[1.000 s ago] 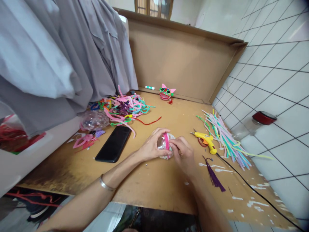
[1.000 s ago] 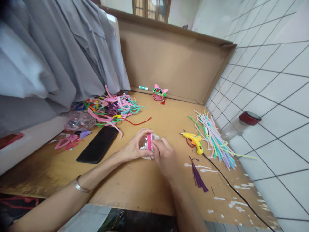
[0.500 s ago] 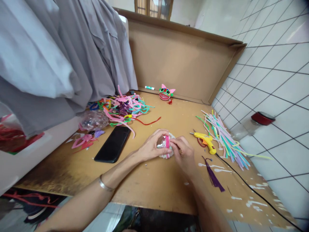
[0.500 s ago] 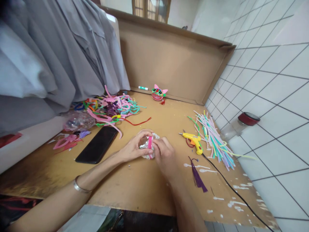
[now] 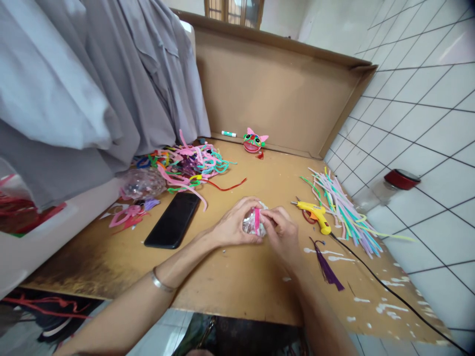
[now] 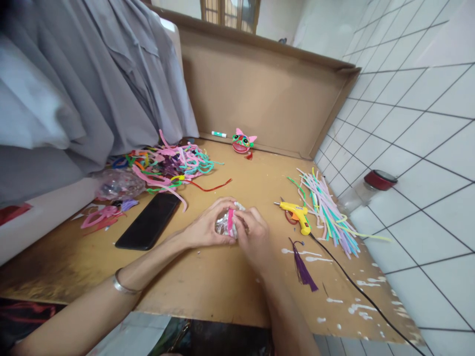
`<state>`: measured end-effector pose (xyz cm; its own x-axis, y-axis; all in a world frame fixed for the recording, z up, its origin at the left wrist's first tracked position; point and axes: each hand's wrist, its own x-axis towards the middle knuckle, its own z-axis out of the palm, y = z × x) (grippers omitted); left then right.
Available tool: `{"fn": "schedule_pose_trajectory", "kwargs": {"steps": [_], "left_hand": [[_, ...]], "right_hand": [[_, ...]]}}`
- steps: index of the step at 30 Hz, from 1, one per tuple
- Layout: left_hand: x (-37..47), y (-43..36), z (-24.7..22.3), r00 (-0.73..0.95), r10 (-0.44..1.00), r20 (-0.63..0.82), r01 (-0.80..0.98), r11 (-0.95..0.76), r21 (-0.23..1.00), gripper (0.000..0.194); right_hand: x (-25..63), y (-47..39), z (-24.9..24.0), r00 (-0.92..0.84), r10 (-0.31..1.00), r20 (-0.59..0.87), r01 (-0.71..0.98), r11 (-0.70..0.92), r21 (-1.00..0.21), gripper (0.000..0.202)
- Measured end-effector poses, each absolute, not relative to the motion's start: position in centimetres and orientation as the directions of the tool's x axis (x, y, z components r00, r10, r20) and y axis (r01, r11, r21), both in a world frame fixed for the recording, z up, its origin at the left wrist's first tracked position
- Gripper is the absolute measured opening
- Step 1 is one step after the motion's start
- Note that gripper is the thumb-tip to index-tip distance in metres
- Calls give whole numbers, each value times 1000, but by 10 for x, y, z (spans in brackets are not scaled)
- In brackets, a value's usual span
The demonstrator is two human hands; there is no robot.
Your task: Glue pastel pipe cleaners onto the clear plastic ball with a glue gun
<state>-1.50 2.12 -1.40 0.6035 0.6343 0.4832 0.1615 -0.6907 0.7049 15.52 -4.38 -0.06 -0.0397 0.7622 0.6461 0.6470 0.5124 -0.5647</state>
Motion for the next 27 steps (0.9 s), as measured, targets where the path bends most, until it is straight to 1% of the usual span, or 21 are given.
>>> {"fn": "schedule_pose_trajectory", "kwargs": {"steps": [5, 12, 16, 19, 22, 24, 27], "left_hand": [[-14, 22, -15, 581, 659, 477, 162, -668, 726, 73], [-14, 22, -14, 578, 656, 485, 160, -674, 721, 67], [-15, 21, -12, 592, 664, 457, 170, -657, 735, 73], [-16, 22, -13, 612, 666, 426, 188, -646, 740, 87], [-17, 24, -15, 628, 641, 442, 190, -676, 712, 98], [-17, 24, -17, 635, 621, 460, 196, -705, 682, 97], [-17, 24, -19, 632, 611, 477, 220, -732, 645, 90]], "right_hand": [[156, -45, 2, -34, 786, 618, 607, 508, -612, 18], [156, -43, 4, -12, 795, 607, 563, 507, -653, 17], [156, -42, 4, 20, 805, 592, 532, 493, -688, 18], [157, -42, 5, 41, 826, 562, 510, 466, -723, 18], [157, -41, 5, 43, 837, 546, 496, 456, -739, 17], [158, -41, 4, 44, 834, 550, 489, 462, -740, 17], [158, -40, 3, 40, 830, 556, 475, 474, -742, 17]]}}
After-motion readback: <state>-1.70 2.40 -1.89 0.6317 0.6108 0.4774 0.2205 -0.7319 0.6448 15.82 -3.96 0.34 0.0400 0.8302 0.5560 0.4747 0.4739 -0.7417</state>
